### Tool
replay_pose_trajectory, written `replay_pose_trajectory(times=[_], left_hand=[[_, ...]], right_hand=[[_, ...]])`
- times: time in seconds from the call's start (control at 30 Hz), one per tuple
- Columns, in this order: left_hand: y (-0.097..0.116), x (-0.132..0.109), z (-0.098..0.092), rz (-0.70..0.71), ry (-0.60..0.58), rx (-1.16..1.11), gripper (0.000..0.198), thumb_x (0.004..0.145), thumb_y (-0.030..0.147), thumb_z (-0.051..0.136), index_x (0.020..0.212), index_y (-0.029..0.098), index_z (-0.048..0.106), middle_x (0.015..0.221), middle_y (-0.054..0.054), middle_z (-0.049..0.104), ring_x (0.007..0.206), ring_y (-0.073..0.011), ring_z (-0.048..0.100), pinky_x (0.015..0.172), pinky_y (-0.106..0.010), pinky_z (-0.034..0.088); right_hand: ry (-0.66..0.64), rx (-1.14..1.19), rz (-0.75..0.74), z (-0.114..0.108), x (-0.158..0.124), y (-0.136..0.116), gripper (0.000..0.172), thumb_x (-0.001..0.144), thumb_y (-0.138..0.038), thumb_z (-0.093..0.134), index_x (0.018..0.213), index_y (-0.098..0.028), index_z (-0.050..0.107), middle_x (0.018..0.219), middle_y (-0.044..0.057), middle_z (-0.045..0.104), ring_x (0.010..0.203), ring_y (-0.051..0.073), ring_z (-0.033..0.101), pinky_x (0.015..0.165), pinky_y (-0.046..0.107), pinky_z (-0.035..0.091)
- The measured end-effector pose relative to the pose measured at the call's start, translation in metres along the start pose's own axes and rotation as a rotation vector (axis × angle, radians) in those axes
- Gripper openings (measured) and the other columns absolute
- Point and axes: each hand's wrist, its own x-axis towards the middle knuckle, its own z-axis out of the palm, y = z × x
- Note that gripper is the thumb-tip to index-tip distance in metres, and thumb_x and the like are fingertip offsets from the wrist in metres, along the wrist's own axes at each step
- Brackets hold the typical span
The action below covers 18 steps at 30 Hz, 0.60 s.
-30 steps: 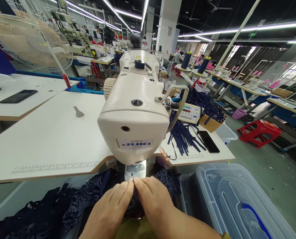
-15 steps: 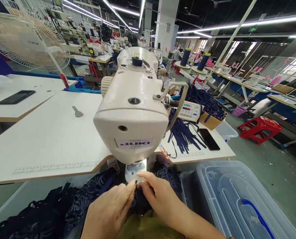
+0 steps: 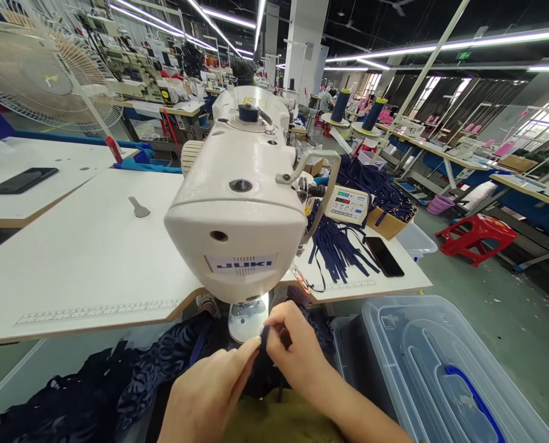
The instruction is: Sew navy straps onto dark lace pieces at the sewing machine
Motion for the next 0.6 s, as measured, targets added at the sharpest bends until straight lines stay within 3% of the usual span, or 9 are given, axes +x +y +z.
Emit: replay_pose_trajectory(times=[0.1, 0.17, 0.27, 0.37, 0.5, 0.6], left_hand=[[-0.006, 0.0, -0.005, -0.022, -0.055, -0.064, 0.026, 0.093, 0.034, 0.042, 0.107, 0.025, 0.061, 0.07, 0.003, 0.069, 0.058, -0.0103, 0.065, 0.056, -0.017, 0.05], [-0.007, 0.003, -0.01, -0.064, -0.109, -0.156, 0.025, 0.093, 0.035, 0.043, 0.101, 0.025, 0.063, 0.079, 0.002, 0.072, 0.064, -0.0104, 0.068, 0.06, -0.016, 0.052], [-0.004, 0.01, -0.014, -0.185, -0.285, -0.35, 0.024, 0.092, 0.035, 0.043, 0.092, 0.028, 0.066, 0.083, 0.004, 0.074, 0.069, -0.0106, 0.069, 0.062, -0.015, 0.052], [-0.002, 0.013, -0.012, -0.291, -0.47, -0.497, 0.025, 0.091, 0.037, 0.042, 0.087, 0.029, 0.066, 0.081, 0.003, 0.073, 0.071, -0.0122, 0.069, 0.063, -0.017, 0.052], [-0.006, 0.005, -0.001, -0.351, -0.576, -0.528, 0.026, 0.091, 0.039, 0.042, 0.086, 0.03, 0.066, 0.081, 0.004, 0.072, 0.073, -0.0114, 0.067, 0.064, -0.017, 0.051], [-0.019, -0.004, 0.009, -0.339, -0.517, -0.451, 0.028, 0.09, 0.041, 0.043, 0.089, 0.028, 0.067, 0.089, 0.001, 0.073, 0.082, -0.0148, 0.068, 0.074, -0.023, 0.053]], right_hand=[[-0.168, -0.034, -0.054, -0.013, -0.002, -0.008, 0.03, 0.086, -0.012, 0.049, 0.115, -0.022, 0.047, 0.101, 0.004, 0.052, 0.084, 0.012, 0.055, 0.078, 0.024, 0.05], [-0.276, -0.138, -0.121, -0.019, -0.005, -0.011, 0.029, 0.09, -0.019, 0.052, 0.119, -0.023, 0.049, 0.106, 0.005, 0.052, 0.09, 0.013, 0.055, 0.082, 0.025, 0.049], [-0.369, -0.376, -0.206, -0.021, -0.011, -0.011, 0.011, 0.094, -0.026, 0.051, 0.098, -0.022, 0.06, 0.094, 0.003, 0.055, 0.086, 0.015, 0.054, 0.075, 0.023, 0.047], [-0.424, -0.487, -0.203, -0.021, -0.017, -0.006, 0.013, 0.094, -0.024, 0.05, 0.087, -0.02, 0.061, 0.085, 0.001, 0.056, 0.08, 0.015, 0.053, 0.069, 0.023, 0.045], [-0.522, -0.307, -0.128, -0.02, -0.018, 0.003, 0.012, 0.093, -0.028, 0.054, 0.09, -0.02, 0.063, 0.088, 0.001, 0.059, 0.083, 0.014, 0.056, 0.073, 0.022, 0.046], [-0.51, -0.121, 0.004, -0.017, -0.018, 0.014, 0.012, 0.091, -0.029, 0.058, 0.087, -0.019, 0.064, 0.087, 0.001, 0.061, 0.083, 0.013, 0.059, 0.075, 0.021, 0.046]])
